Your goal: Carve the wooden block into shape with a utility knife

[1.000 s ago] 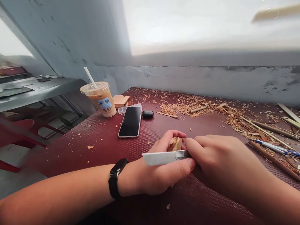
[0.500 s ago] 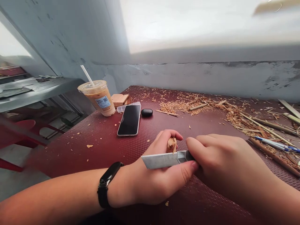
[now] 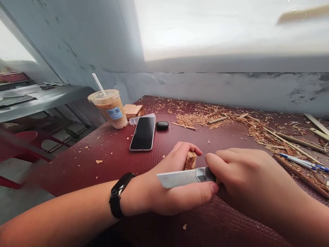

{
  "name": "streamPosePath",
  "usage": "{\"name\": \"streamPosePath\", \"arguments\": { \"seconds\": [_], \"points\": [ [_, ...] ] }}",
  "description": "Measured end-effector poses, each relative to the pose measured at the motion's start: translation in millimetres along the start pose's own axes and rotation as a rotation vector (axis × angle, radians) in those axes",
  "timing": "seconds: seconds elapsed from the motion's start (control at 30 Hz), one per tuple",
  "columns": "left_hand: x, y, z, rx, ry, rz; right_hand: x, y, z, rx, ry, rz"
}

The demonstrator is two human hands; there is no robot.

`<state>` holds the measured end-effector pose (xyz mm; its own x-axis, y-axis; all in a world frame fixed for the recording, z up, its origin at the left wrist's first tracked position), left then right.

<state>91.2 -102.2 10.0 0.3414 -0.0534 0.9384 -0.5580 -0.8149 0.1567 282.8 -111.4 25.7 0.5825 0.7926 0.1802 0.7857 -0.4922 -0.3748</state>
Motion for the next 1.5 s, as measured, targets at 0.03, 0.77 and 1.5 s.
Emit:
{"name": "streamPosePath", "arguments": {
  "seconds": [0.03, 0.77, 1.5],
  "points": [
    [0, 0, -1.6, 0.006, -0.035, 0.022, 2, -1, -2, -0.009, -0.008, 0.003],
    [-5, 0, 19.4, 0.034, 0.360, -0.026, -13, 7, 11, 0.038, 0.165, 0.165],
    [-10, -21, -0.8, 0.210, -0.282, 0.318, 13, 4, -5, -0.111, -0.001, -0.001]
  ]
}}
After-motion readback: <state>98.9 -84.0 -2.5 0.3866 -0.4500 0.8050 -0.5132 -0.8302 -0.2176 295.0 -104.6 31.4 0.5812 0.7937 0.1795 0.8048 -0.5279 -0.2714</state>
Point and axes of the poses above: each hand's wrist, its own y-axis away from the middle knuckle, its own z-axis out of the palm, x = y × z, the point moved 1 cm from there along -y, towards the middle knuckle, and after that the axes turned 10 degrees about -z, right-handed, at the moved point
